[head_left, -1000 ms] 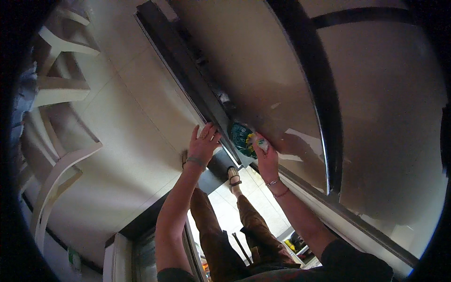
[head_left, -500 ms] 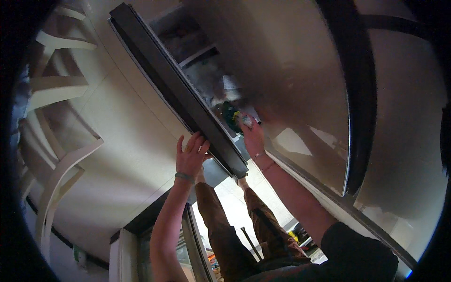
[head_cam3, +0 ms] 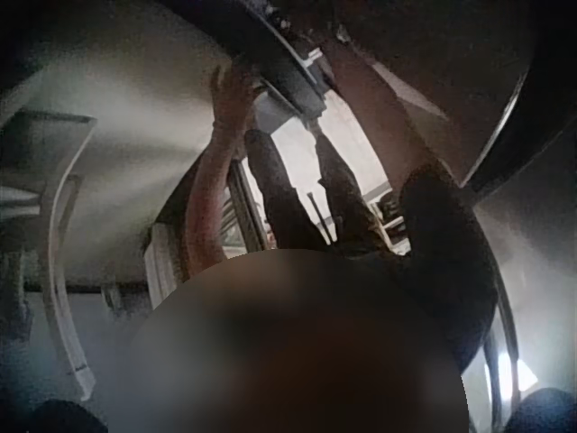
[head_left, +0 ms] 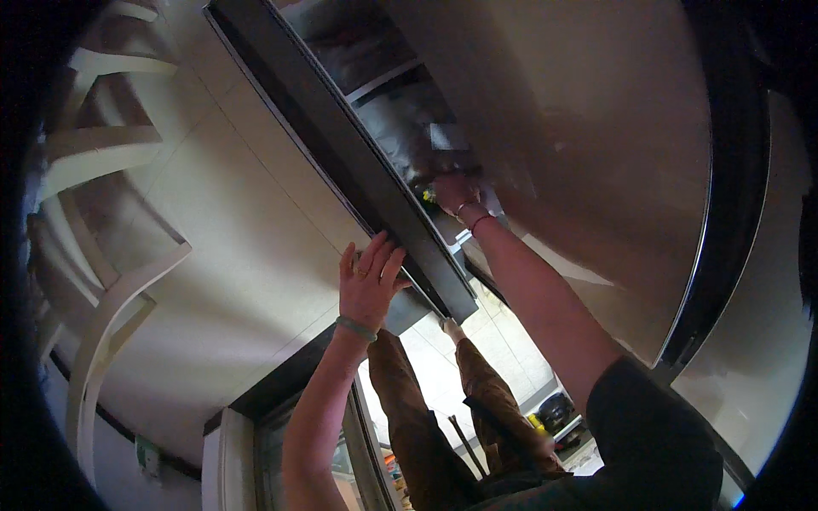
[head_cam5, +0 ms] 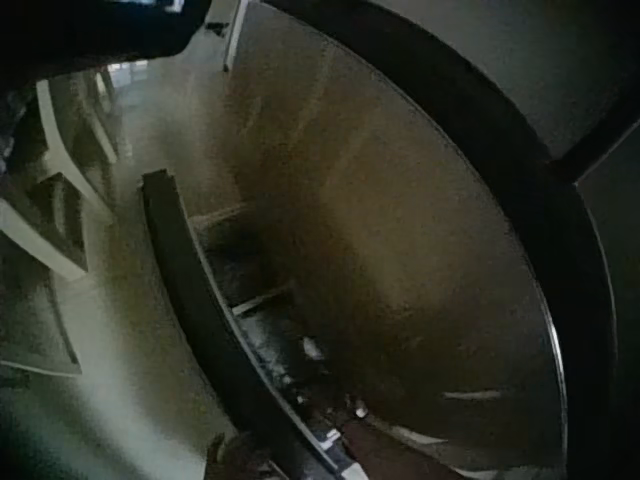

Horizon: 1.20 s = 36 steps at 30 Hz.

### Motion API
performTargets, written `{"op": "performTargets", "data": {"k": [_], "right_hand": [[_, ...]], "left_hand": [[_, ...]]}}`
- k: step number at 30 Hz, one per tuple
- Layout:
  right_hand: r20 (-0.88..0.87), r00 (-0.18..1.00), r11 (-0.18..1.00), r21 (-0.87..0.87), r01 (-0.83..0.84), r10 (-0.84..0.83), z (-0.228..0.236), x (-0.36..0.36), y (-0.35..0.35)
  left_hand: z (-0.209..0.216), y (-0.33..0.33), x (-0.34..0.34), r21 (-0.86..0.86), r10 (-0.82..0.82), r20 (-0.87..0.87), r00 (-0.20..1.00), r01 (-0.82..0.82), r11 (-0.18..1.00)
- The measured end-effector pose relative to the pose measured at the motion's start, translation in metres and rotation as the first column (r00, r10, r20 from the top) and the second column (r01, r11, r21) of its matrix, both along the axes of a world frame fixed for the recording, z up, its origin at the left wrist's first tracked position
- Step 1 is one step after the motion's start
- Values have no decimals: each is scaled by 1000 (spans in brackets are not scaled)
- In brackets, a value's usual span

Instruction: The person opens a plastic bag of shallots at the kitchen sink and transfers them into a yellow colander. They wipe the bag with a cloth, discard the cloth, and store the remaining shallots in the refrigerator.

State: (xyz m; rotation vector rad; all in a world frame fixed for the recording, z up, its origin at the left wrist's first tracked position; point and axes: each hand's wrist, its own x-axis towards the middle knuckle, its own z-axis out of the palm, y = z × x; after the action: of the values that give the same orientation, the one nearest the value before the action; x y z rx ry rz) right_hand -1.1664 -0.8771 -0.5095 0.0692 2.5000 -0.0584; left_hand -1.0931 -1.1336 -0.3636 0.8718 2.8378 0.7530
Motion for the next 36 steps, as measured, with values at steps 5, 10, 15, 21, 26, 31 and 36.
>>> {"op": "performTargets", "data": {"k": [5,10,15,21,26,31,36], "right_hand": [[-442,741,829,-487,274,-505,53,24,-19],[-30,606,364,-823,436,-795,167,48,-57],[144,683,202,-894,401,-716,180,33,-95],[-183,794,596,-760,260,-580,169,-12,-81],[-322,789,698,-693,179,-522,164,-25,-74],[-382,810,786,-599,150,-446,149,-23,-66],[-401,827,821,-557,122,-395,144,-27,-64]], "left_hand": [[-7,0,3,13,20,-33,999,-19,1000],[-22,8,-11,34,65,0,998,-65,997],[-29,31,-42,6,34,63,997,-35,999],[-42,62,-66,16,23,67,997,-24,1000],[-55,85,-77,41,65,12,998,-65,997],[-50,96,-86,-94,-10,37,999,13,995],[-53,99,-90,-2,-8,61,998,8,1000]]}}
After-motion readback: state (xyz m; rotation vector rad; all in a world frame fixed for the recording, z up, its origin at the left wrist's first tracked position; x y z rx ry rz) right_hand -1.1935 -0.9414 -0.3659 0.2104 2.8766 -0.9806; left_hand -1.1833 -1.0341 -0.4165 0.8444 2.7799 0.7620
